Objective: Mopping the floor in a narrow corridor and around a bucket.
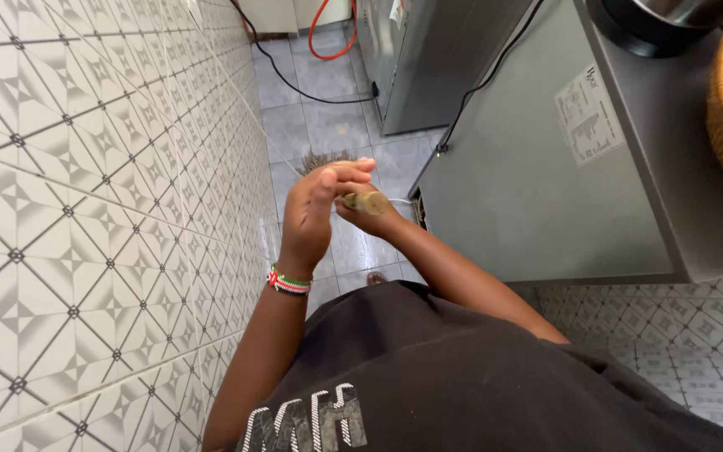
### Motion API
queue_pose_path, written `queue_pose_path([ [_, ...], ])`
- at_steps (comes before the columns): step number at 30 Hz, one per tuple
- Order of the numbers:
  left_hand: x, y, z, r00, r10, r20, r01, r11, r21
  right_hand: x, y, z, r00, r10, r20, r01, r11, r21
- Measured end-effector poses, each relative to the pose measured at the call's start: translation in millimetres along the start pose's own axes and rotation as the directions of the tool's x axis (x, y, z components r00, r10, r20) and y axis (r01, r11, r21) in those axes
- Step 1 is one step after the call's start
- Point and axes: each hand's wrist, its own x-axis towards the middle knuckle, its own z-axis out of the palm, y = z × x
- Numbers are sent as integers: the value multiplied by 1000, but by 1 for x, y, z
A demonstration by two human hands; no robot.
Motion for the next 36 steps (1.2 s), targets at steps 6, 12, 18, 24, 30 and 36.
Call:
queue_pose_path([
  [6,-11,39,3,993,51,105,-56,997,50,17,-23,24,993,-97,-64,113,941,319],
  [12,-19,1,-3,972,74,225,-150,927,343,20,8,37,979,-176,-104,204,835,511],
  [18,-33,-91,-17,949,-2,317,-193,788,584,30,68,48,971,232,50,-237,928,288],
  [24,-67,-123,-16,917,77,392,-307,765,566,2,65,54,999,-52,5,52,998,44],
  [30,-48,-85,2,906,118,405,-312,835,454,-7,27,37,988,-85,-129,66,988,-142],
  [36,-10,-140,7,793,113,598,-444,779,443,13,79,33,936,-175,-305,144,982,-121],
])
